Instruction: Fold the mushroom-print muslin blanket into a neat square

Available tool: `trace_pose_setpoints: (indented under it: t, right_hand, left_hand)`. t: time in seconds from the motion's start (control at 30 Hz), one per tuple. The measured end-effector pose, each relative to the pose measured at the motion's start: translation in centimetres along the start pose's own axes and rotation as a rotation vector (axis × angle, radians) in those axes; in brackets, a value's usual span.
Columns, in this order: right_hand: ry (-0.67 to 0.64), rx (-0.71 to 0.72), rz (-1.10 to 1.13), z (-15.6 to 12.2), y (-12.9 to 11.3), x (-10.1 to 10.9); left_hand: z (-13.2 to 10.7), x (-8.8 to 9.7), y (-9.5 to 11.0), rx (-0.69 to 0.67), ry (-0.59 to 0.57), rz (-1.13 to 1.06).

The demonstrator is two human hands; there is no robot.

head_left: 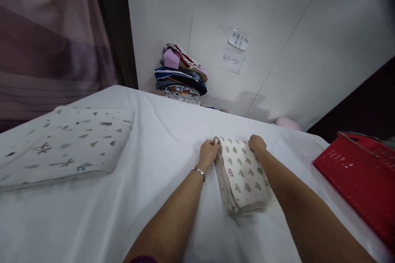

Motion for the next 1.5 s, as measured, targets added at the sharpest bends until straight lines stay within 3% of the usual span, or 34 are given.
trace_pose_setpoints:
  t: [0.17,0.3,0.4,0.77,0.97,1.2,1.5]
  right_hand:
    - [0.074,0.301,0.091,-1.3,-5.6,-0.3]
    - [0.038,0.62,0.365,-2.8,-10.6,-1.9]
    - [-0.035,0.656,0.425,-3.7,-12.4,-3.1]
    - [0.025,0.545,0.261,-5.2,-12.4,-3.3]
    - [-0.042,0.559,0.246,-6.3,-12.5,-3.9]
    - [-0.101,0.519,0.248,-6.6,-12.9,-3.1]
    - [-0.278,0.538,0.33,-14.2,-11.2,-1.8]
  left_hand:
    - [0.2,0.0,0.0,0.007,0.005,-0.008]
    - [0.0,0.1,0.1,-0.013,0.004,0.008]
    - [0.0,0.4,0.2,-0.009,0.014,0.043]
    - [0.4,0.7,0.4,0.002,0.005,0.177]
    - [0.6,0.7,0.4,-0.005,-0.018,0.24]
    - [0.6,0.8,0.5,-0.034,-0.01,0.29]
    - [1.0,0.7,0.3,-0.069,0.014,0.314]
Point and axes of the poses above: each hand's wrist, its own z-axis towards the middle knuckle, its own x-axis out of the back of the hand, y = z × x, the point moved 3 cm from there along z, towards the middle knuckle, and after that the axes turned 8 degrees about x, right-handed, at the moved point
